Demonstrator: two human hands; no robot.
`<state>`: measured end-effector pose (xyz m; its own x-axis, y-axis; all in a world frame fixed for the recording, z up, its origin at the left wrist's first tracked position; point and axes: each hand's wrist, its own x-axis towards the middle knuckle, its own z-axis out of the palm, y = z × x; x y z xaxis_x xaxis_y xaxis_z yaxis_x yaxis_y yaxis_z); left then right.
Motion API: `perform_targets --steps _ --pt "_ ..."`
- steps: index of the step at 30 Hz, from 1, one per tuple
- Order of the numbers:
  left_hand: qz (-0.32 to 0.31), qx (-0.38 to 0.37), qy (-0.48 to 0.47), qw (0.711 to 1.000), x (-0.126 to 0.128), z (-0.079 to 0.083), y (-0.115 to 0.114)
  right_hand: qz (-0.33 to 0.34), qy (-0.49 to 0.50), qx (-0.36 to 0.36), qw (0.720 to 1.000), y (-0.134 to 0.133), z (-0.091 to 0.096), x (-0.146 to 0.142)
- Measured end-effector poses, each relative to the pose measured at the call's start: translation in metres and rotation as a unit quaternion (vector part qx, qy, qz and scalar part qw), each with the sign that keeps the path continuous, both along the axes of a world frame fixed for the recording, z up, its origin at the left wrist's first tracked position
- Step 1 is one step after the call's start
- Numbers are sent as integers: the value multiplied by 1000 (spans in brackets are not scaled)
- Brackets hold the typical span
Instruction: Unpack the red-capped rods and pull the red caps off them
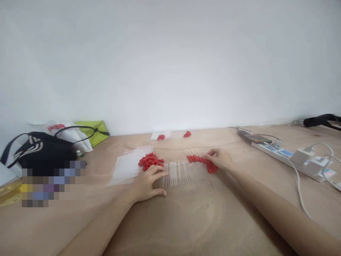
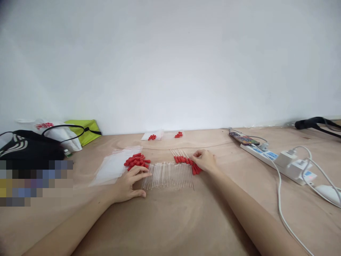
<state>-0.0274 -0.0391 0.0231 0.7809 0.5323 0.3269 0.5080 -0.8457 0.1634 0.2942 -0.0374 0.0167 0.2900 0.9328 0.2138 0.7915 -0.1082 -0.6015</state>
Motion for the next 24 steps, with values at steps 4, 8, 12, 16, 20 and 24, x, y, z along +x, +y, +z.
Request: perform_targets --steps 4,8,12,16,20,24 --pt "-1 6 -8 1000 -3 2 3 17 8 -29 999 15 1 -10" --pt "1 25 -11 1000 -3 0 6 33 24 -37 998 22 1 -21" --pt "5 46 -10 999 -2 0 5 54 -1 -40 998 23 2 -29" --pt "16 75 -30 997 1 2 3 36 -35 -37 998 21 4 -36" --pt "43 99 -61 992 4 0 1 20 -21 -25 999 15 9 -39" --pt "90 125 -124 980 11 -6 -1 53 -27 52 997 -8 9 -38"
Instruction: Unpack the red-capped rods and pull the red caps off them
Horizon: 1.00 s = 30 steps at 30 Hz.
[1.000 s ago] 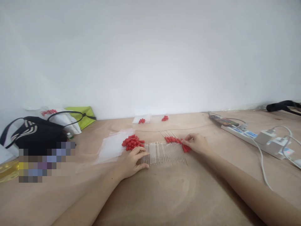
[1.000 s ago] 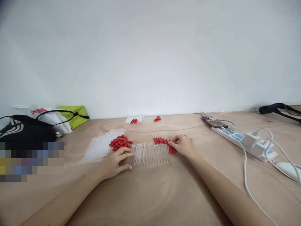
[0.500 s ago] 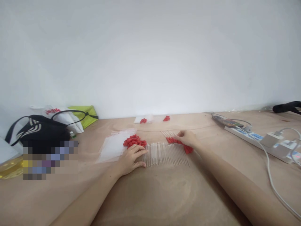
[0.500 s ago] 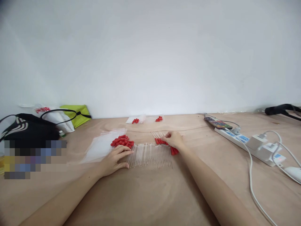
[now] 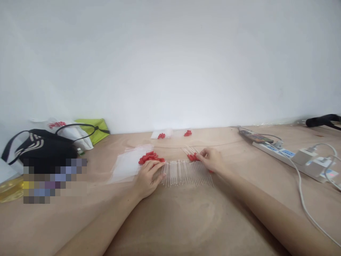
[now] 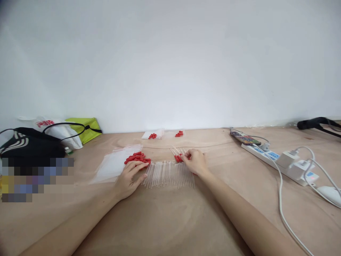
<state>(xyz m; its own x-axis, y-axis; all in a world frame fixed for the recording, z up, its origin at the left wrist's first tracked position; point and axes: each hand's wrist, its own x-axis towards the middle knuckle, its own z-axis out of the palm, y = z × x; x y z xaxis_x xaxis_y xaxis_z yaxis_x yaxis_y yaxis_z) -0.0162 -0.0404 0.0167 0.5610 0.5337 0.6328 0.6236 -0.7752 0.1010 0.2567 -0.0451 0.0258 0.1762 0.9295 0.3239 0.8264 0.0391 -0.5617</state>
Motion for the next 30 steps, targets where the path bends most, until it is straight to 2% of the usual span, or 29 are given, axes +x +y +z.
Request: perform_targets --steps 2,5,9,13,19,26,30 --pt "8 30 -26 999 7 -3 -2 55 -27 74 995 -18 -4 1" --pt "-6 87 -23 996 22 -5 -7 141 -83 161 973 -47 -12 -3" --pt "-62 133 13 989 42 -8 -18 190 -115 228 948 -68 -20 -16" --pt "-79 151 20 985 50 -9 -25 194 -106 255 941 -68 -27 -25" --pt "-96 151 25 984 46 -7 -29 222 -141 289 921 -66 -33 -26" --pt "-108 138 24 984 44 -6 -37 262 -162 279 909 -74 -30 -26" --pt "-116 127 9 985 36 -6 -32 273 -139 271 913 -75 -27 -18"
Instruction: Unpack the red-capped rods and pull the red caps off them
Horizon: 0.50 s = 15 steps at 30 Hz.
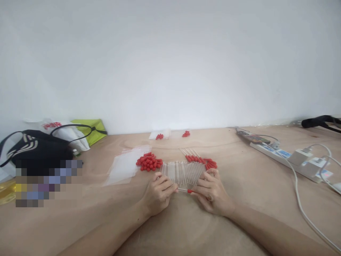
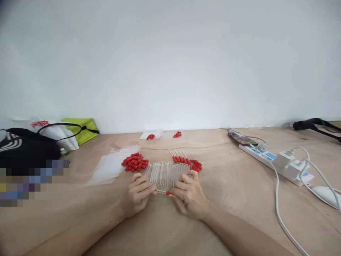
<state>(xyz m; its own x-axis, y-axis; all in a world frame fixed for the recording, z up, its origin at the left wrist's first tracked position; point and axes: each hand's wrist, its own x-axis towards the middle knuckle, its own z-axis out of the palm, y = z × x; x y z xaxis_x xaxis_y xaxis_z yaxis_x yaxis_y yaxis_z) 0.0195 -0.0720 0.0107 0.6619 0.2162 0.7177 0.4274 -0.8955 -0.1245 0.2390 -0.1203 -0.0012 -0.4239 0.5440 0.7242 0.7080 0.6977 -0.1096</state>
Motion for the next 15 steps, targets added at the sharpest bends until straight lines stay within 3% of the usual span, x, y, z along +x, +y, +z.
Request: perform_targets --steps 4,7,15 --pt "77 -59 -74 992 -18 4 18 -57 113 -73 989 10 3 21" --pt "135 -94 -96 982 -22 5 29 -90 258 -142 951 24 2 35" --pt "162 -79 -66 981 -14 -6 36 -221 388 -208 870 42 -6 58"
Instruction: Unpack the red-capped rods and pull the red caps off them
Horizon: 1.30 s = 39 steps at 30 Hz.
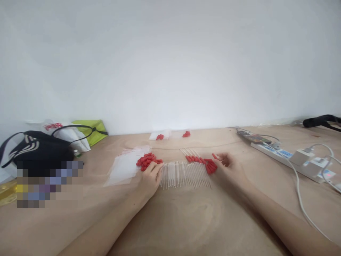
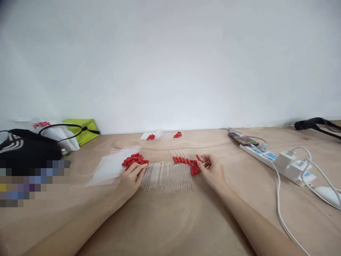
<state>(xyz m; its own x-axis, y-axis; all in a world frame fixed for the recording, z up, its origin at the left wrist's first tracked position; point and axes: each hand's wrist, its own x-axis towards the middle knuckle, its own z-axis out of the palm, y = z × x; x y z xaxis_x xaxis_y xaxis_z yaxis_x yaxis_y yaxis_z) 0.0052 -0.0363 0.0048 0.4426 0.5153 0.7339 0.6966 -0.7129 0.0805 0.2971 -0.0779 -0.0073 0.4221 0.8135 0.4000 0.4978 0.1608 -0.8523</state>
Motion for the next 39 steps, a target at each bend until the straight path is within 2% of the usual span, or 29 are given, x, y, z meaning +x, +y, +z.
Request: perform_targets --steps 3,9,15,21,25,29,32,36,39 --pt "-13 -7 3 1000 1 -1 0 -23 -19 -28 999 -1 6 5" --pt "-92 -70 5 993 3 1 -7 11 -161 -52 986 7 7 6" --pt "-103 -129 15 986 1 4 -12 -9 -251 -74 965 9 7 3" --pt "-69 -132 111 983 -13 20 -15 -31 -188 -118 974 9 12 5" --pt "-58 -138 156 976 -18 24 -11 -19 -204 -201 958 28 26 4" --pt "-46 -132 156 978 -17 22 -8 5 -207 -274 939 55 37 -4" --pt "-44 -122 148 980 -16 21 -8 31 -194 -315 929 69 39 -14" --pt "-50 -100 118 987 -16 18 -10 61 -164 -365 915 78 35 -23" --pt "-55 -87 99 990 -15 17 -10 68 -147 -372 914 79 32 -25"
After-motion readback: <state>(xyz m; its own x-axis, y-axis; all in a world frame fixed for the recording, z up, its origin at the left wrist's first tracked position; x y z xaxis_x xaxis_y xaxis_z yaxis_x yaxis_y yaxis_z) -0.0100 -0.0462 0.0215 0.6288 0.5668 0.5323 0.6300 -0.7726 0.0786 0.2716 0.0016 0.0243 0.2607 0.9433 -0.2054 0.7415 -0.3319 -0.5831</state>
